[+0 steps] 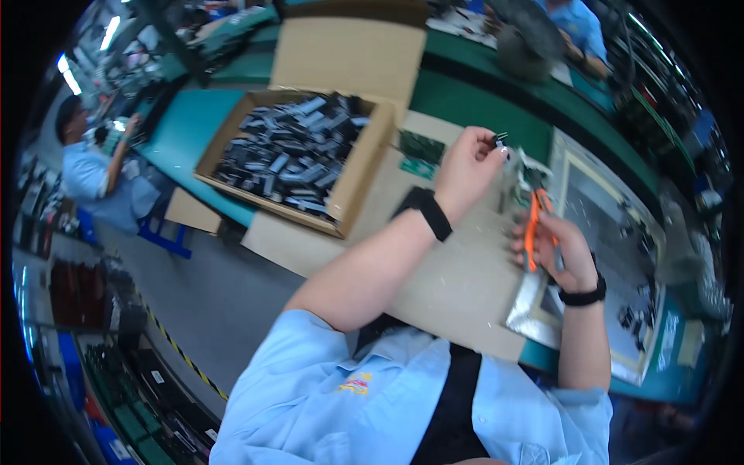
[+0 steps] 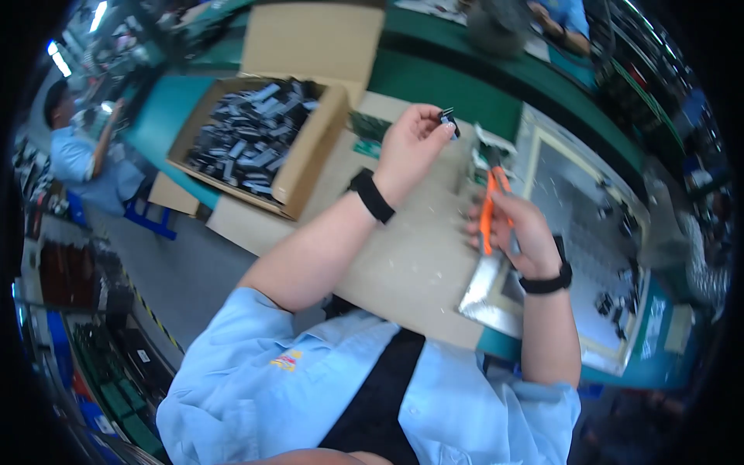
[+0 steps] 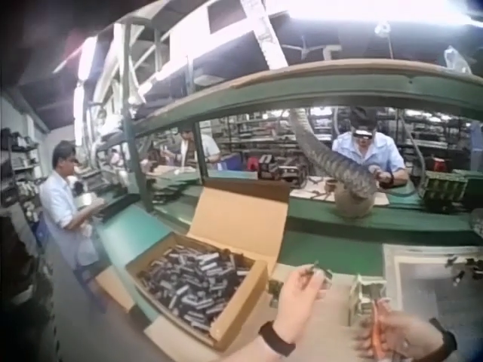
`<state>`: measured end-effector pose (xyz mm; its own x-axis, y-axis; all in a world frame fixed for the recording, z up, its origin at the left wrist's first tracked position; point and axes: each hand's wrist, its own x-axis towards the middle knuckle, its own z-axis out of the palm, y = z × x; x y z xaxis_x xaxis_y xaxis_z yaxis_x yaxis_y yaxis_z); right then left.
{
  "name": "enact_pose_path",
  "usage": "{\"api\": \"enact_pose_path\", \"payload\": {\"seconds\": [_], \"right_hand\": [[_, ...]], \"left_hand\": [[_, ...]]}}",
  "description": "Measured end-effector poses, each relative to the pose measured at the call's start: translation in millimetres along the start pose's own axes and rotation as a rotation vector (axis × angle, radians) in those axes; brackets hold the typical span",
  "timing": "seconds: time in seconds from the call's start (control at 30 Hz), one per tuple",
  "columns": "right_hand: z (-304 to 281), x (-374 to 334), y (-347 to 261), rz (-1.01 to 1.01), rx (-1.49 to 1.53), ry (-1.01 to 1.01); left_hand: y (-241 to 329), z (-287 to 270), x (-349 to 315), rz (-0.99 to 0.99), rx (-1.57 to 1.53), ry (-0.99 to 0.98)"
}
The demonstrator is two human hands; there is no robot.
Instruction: Using pliers to trim pins or parts from small electronic circuit boards and arranging them on a metal tray.
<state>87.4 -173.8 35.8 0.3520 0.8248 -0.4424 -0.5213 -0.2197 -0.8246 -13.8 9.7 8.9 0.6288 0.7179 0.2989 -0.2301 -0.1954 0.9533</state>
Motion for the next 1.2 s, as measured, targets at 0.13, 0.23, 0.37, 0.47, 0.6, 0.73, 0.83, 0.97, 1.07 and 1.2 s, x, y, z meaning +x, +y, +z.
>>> {"api": "enact_pose_path", "payload": {"seconds": [0.13, 0.23, 0.37, 0.47, 0.6, 0.73, 0.83, 0.97, 1.07, 1.2], "right_hand": [[-7.2, 1.5, 2.9, -0.035, -0.022, -0.069], [-4.9, 2.9, 3.5, -0.025, 0.005, -0.072], [-5.5, 3.1, 2.2, -0.016, 0.012, -0.056], [-6.3, 4.5, 2.6, -0.021, 0.01, -0.068], [-4.0, 2.7, 1.0, -0.051, 0.007, -0.05], [-2.4, -3.6, -4.6, -0.171, -0.05, 0.019], [-11.5, -12.6, -15.0, -0.265, -0.131, 0.096], [-39.0, -28.3, -33.1, -0.302, -0.475, 0.291], [-83.9, -38.2, -36.4, -0.206, -0.942, 0.538], [-170.6, -68.3, -17.2, -0.429, -1.355, 0.908]], "left_hand": [[19.1, -43.9, 15.4, -0.078, -0.551, 0.14], [22.6, -80.1, 20.9, 0.06, -0.849, 0.297], [28.0, -96.2, 28.2, 0.178, -1.188, 0.641], [28.7, -86.0, 25.5, 0.004, -1.253, 0.689], [23.0, -76.5, 21.9, -0.013, -0.808, 0.357], [-0.8, -42.2, 18.1, -0.001, -0.494, 0.118], [-6.4, -16.0, 4.1, 0.144, -0.247, -0.115], [-3.3, -7.5, -11.5, 0.069, 0.156, -0.291], [-5.4, -4.6, -11.5, 0.108, 0.244, -0.325], [-2.1, -0.6, -12.0, 0.101, 0.206, -0.323]]}}
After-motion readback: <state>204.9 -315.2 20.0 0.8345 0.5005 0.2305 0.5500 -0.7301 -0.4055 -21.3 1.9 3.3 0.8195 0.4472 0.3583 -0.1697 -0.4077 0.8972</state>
